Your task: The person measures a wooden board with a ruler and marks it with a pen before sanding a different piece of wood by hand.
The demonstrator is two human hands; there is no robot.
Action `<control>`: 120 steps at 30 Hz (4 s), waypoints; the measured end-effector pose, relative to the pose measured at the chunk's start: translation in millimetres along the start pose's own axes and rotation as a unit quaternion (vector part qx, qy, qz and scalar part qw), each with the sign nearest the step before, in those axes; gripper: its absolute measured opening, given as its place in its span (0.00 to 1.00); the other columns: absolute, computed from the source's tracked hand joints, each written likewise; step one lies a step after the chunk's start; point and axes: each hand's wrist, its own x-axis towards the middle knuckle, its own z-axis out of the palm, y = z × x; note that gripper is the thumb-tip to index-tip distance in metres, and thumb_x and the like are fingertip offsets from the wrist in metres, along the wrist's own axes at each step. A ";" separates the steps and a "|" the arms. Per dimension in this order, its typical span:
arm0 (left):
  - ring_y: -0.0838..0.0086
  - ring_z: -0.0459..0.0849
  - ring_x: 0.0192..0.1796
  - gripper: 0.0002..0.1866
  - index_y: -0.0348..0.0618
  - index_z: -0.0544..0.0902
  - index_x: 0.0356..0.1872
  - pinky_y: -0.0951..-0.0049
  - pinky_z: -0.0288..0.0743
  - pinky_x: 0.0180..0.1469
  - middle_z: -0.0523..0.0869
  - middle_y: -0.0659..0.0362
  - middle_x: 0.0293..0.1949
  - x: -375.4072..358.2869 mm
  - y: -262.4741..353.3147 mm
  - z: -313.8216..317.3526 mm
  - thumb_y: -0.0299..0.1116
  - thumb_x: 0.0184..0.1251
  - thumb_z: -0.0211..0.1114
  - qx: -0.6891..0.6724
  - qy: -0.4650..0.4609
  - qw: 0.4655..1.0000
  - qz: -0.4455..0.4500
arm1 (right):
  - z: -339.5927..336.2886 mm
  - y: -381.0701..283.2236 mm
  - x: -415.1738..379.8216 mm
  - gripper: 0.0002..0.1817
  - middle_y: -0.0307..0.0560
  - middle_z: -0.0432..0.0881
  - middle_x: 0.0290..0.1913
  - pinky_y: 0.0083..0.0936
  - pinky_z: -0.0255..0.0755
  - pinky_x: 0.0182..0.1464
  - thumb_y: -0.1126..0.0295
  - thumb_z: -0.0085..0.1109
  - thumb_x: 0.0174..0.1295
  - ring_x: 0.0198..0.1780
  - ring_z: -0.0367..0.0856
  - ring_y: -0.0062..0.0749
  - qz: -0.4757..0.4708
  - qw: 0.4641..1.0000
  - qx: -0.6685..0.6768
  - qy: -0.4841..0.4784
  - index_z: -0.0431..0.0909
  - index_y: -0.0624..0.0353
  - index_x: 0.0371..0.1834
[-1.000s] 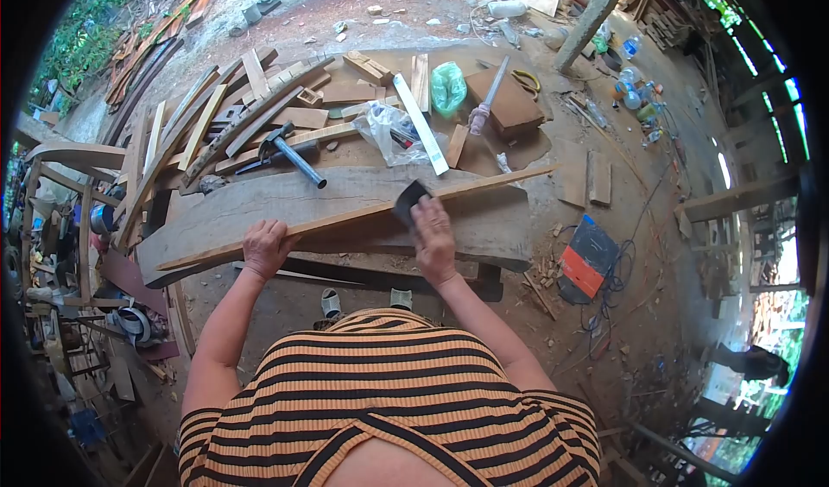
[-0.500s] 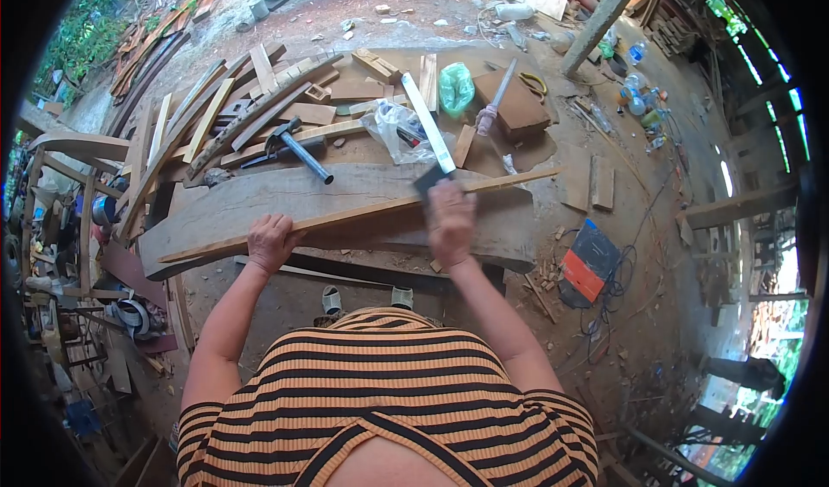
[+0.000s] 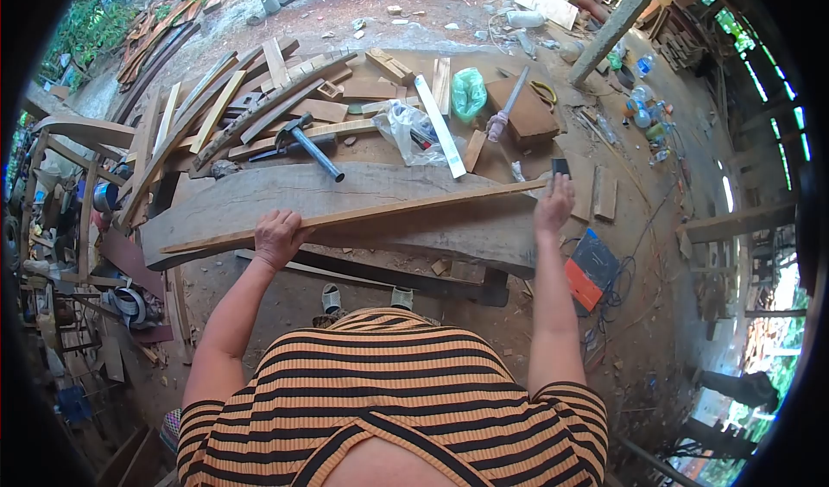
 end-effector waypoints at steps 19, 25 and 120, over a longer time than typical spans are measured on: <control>0.65 0.77 0.34 0.14 0.51 0.74 0.26 0.63 0.68 0.38 0.76 0.63 0.28 -5.2 -5.8 4.4 0.44 0.51 0.70 0.019 -0.007 1.000 -0.019 | -1.3 12.0 -7.3 0.18 0.57 0.76 0.61 0.41 0.60 0.66 0.67 0.49 0.68 0.64 0.71 0.49 -0.056 0.997 0.033 -0.043 0.77 0.61 0.58; 0.63 0.78 0.32 0.16 0.49 0.74 0.24 0.62 0.71 0.35 0.76 0.61 0.26 -3.2 -5.7 -0.8 0.45 0.50 0.71 0.004 0.013 1.000 0.007 | -32.4 -151.7 -122.9 0.21 0.51 0.67 0.70 0.48 0.45 0.74 0.66 0.49 0.68 0.73 0.60 0.45 -0.150 0.959 0.221 -0.094 0.73 0.59 0.63; 0.60 0.77 0.38 0.20 0.40 0.75 0.33 0.65 0.74 0.39 0.73 0.55 0.36 -199.0 -294.3 -84.1 0.33 0.42 0.78 -0.296 0.141 0.926 -0.185 | -55.6 -402.1 -216.6 0.18 0.51 0.77 0.61 0.47 0.55 0.69 0.65 0.52 0.66 0.65 0.71 0.46 -0.225 0.957 0.098 -0.157 0.78 0.56 0.57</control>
